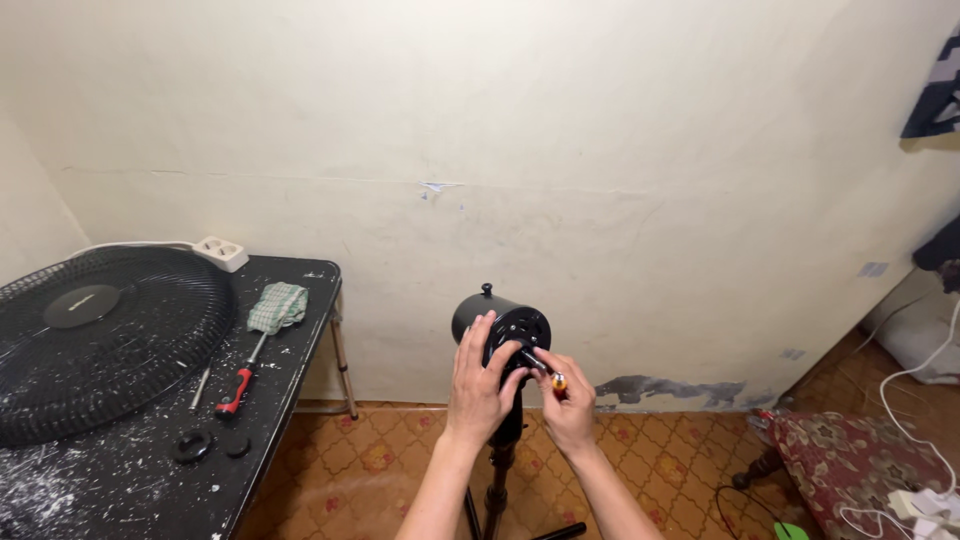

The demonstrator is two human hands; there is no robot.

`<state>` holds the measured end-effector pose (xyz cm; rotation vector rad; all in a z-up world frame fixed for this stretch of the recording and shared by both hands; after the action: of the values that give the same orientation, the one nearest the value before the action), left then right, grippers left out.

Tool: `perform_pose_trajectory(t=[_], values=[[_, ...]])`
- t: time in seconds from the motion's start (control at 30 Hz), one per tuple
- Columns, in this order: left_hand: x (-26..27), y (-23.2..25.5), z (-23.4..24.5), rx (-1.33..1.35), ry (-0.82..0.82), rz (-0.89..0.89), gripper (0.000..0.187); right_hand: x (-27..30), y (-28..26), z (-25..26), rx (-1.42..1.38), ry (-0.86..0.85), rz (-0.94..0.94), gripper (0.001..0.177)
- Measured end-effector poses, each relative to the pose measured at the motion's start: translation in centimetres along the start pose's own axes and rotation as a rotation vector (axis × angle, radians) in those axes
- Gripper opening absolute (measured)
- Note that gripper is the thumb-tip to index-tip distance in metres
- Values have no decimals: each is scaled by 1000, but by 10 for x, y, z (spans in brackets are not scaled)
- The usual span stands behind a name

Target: The person uses a screwdriver to tighten screws on the motor housing of a standing fan. They then attach the front wire cage to the motor assembly and wipe the cage with a cloth. The fan blades and rear cage remain on the table.

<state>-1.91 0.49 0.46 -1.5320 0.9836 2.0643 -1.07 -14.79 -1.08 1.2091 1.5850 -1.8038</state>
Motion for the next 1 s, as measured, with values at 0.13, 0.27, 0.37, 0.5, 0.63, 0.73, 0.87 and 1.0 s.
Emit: perform_pose_trajectory(t=[0.13,0.27,0.37,0.5,0.63,0.73,0.87,1.0], values=[[1,3,-2,-27,20,12,45,-4,0,6,98,-42,110,26],[4,2,-5,-39,36,35,43,-7,1,4,98,-66,158,26],[6,2,-7,-38,41,55,43,-8,2,2,91,-40,156,24],[5,1,-11,-31,61,75,42,-5,4,-1,110,-3,105,22],[2,3,-8,-30,52,83,41,-4,7,-5,116,0,67,18],[-1,4,0,-5,32,38,48,-6,10,-4,61,-15,56,18],[8,1,25,-4,20,22,57,-1,17,0,86,-22,70,20],[33,-12,60,-93,74,95,45,25,31,1,29,61,-33,34]])
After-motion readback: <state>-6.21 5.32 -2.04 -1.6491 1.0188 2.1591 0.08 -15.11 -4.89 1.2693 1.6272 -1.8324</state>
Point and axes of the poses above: each hand's wrist, its own x-axis away from the middle knuckle, its own z-axis out of the back of the hand, y = z × x, the point moved 1 cm from there along -x, towards the middle knuckle, and after that the axes turned 9 degrees about y, right-handed, at the moved point
